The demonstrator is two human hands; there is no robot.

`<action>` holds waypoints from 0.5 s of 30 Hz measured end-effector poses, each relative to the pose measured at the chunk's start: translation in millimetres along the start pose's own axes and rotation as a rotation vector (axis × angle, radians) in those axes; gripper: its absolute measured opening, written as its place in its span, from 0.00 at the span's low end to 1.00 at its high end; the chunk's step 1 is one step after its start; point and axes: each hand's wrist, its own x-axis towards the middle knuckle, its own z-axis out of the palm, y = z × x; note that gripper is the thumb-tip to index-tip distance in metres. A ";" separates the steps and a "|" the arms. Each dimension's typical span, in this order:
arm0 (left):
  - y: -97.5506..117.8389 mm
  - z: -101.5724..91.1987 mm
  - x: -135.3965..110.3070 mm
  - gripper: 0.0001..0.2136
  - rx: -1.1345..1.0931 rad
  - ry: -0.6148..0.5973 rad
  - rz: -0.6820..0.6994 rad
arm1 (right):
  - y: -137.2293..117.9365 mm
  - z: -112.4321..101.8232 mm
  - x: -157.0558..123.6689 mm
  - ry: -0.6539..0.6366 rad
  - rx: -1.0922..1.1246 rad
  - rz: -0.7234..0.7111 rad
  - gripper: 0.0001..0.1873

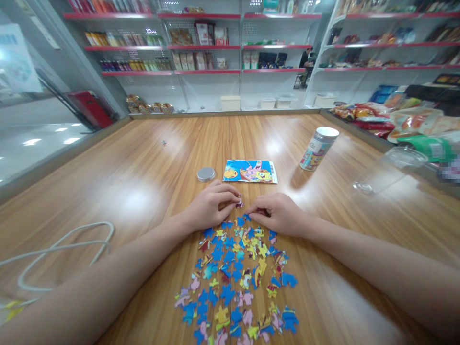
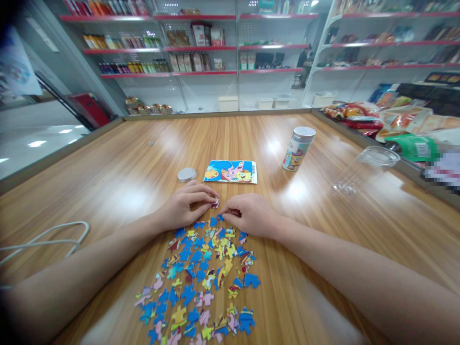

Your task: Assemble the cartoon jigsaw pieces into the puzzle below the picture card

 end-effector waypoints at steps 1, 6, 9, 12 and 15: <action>0.0 0.0 0.0 0.08 -0.008 0.002 0.003 | -0.2 0.0 -0.2 -0.002 -0.001 0.009 0.07; 0.4 -0.1 1.1 0.06 -0.019 -0.002 -0.003 | -1.4 -0.5 -0.7 -0.017 -0.008 0.044 0.06; 0.2 0.2 1.6 0.06 -0.027 -0.002 0.001 | -1.8 -0.9 -1.1 -0.028 -0.010 0.062 0.06; 0.1 0.2 1.3 0.06 -0.041 -0.002 0.003 | -2.1 -1.5 -1.3 -0.031 0.001 0.060 0.06; 0.6 0.1 0.9 0.05 -0.047 -0.012 -0.008 | -2.7 -2.2 -1.2 -0.023 -0.001 0.060 0.05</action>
